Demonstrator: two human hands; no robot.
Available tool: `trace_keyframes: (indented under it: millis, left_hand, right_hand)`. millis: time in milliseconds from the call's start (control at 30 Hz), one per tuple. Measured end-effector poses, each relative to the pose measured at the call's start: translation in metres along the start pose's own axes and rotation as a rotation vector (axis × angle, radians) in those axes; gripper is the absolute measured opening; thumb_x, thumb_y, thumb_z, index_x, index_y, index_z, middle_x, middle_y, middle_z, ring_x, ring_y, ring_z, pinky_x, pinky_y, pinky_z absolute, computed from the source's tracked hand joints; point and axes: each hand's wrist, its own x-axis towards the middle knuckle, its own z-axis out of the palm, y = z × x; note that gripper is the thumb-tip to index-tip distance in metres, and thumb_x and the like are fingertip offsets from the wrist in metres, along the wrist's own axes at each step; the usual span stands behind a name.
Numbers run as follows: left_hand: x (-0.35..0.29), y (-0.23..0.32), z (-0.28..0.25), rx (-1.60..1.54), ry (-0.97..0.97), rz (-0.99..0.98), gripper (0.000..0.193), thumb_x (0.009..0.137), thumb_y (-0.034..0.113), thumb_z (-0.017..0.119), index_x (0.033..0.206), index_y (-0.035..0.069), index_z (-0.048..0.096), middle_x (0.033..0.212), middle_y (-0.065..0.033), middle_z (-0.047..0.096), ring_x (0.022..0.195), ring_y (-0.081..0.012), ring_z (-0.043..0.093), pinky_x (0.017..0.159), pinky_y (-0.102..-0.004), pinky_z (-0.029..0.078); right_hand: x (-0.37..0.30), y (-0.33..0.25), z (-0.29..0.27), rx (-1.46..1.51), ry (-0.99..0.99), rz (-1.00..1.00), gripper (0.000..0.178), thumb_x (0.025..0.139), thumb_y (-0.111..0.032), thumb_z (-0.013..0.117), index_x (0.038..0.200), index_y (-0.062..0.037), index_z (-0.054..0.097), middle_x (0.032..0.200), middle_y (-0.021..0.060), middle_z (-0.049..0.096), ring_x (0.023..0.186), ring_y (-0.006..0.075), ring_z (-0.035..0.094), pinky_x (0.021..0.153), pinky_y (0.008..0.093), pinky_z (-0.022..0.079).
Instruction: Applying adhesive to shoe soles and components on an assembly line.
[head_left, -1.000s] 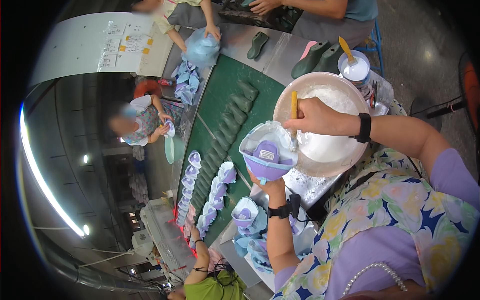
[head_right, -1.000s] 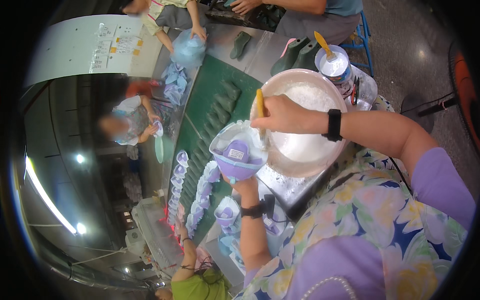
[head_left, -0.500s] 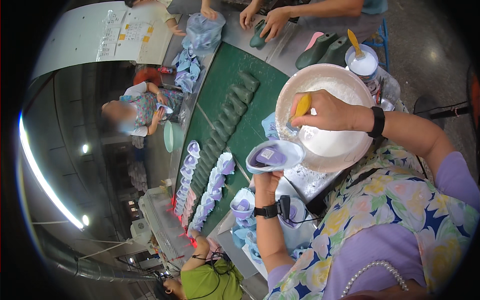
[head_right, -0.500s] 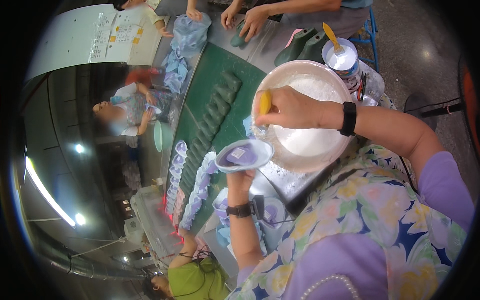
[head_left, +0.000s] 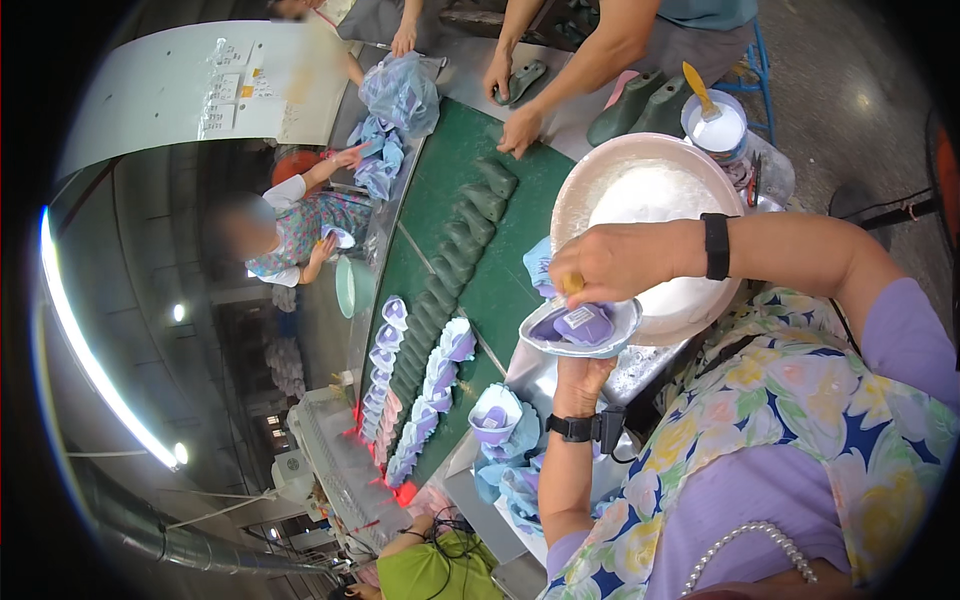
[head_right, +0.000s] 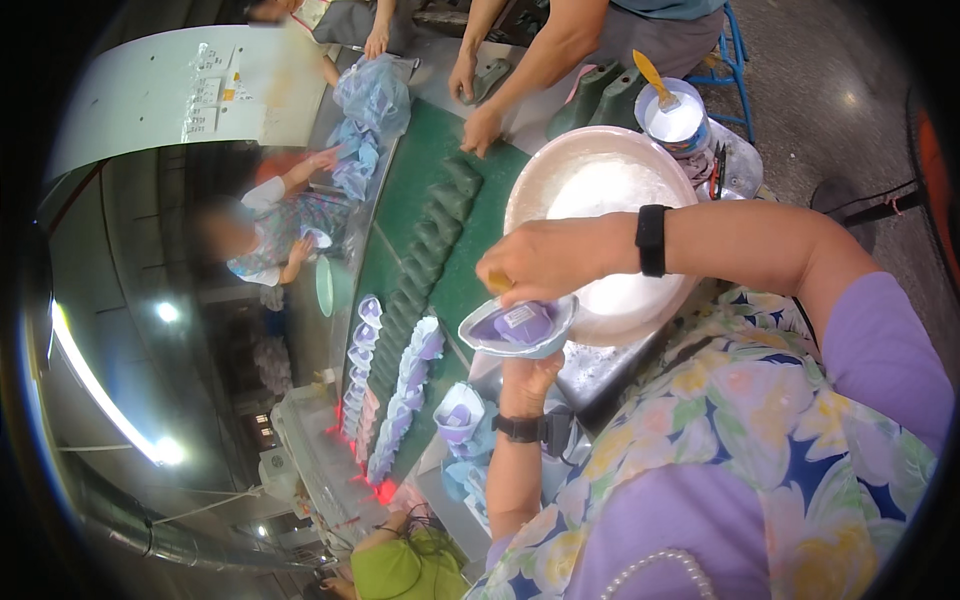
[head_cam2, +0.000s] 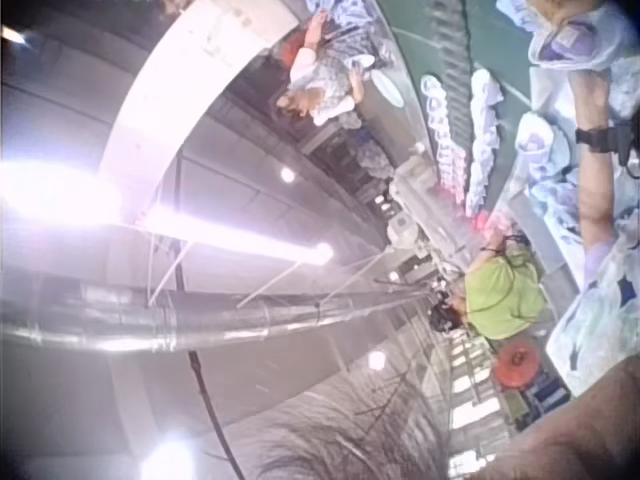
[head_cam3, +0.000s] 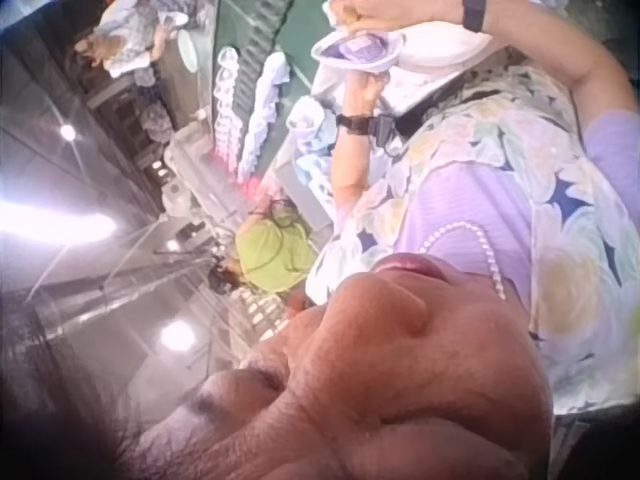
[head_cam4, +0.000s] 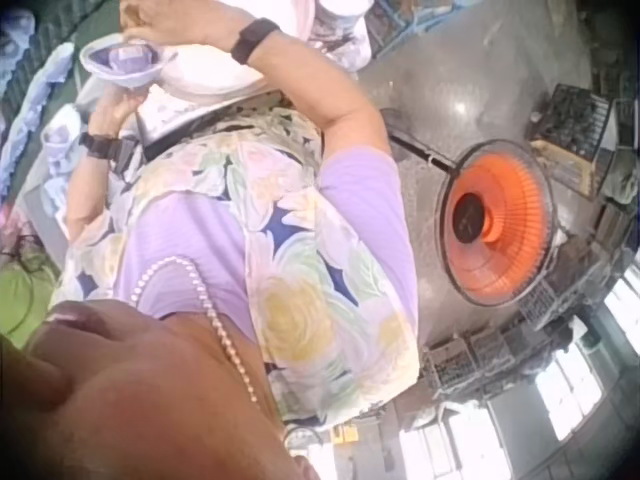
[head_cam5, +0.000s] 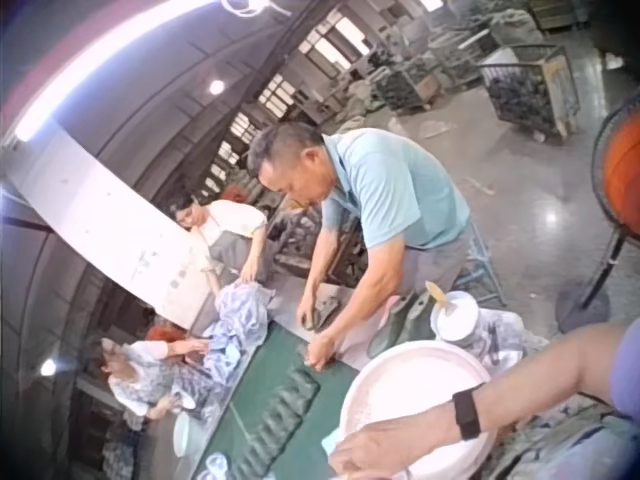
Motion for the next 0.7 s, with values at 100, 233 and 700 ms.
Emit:
trace_keyframes:
  millis: [100,233,700]
  left_hand:
    - [-0.009,0.002,0.0,0.062,0.159,0.219,0.047,0.095,0.045,0.052,0.125,0.01,0.056,0.119,-0.0078,0.064,0.105,-0.0236,0.065,0.083,-0.0402,0.059]
    - [-0.016,0.009,-0.016,0.331,0.073,0.434,0.049,0.095,0.041,0.055,0.132,0.009,0.052,0.127,-0.0094,0.06,0.118,-0.0263,0.057,0.1,-0.0452,0.049]
    - [-0.02,0.033,-0.017,0.654,0.214,0.764,0.043,0.099,0.025,0.05,0.138,0.008,0.044,0.127,-0.0111,0.056,0.111,-0.0238,0.061,0.094,-0.038,0.054]
  right_hand:
    - [-0.001,0.004,-0.005,-0.082,-0.056,0.295,0.028,0.082,-0.025,0.07,0.095,-0.0021,0.062,0.077,0.017,0.065,0.073,0.0338,0.065,0.068,0.0389,0.051]
    - [0.001,-0.004,-0.023,-0.01,-0.23,0.431,0.029,0.082,-0.026,0.07,0.094,-0.0012,0.062,0.077,0.0167,0.065,0.073,0.0312,0.066,0.067,0.0372,0.05]
    - [0.011,-0.006,-0.007,-0.062,-0.089,0.377,0.019,0.081,-0.018,0.07,0.085,-0.0012,0.064,0.075,0.0158,0.065,0.069,0.0319,0.065,0.065,0.0378,0.049]
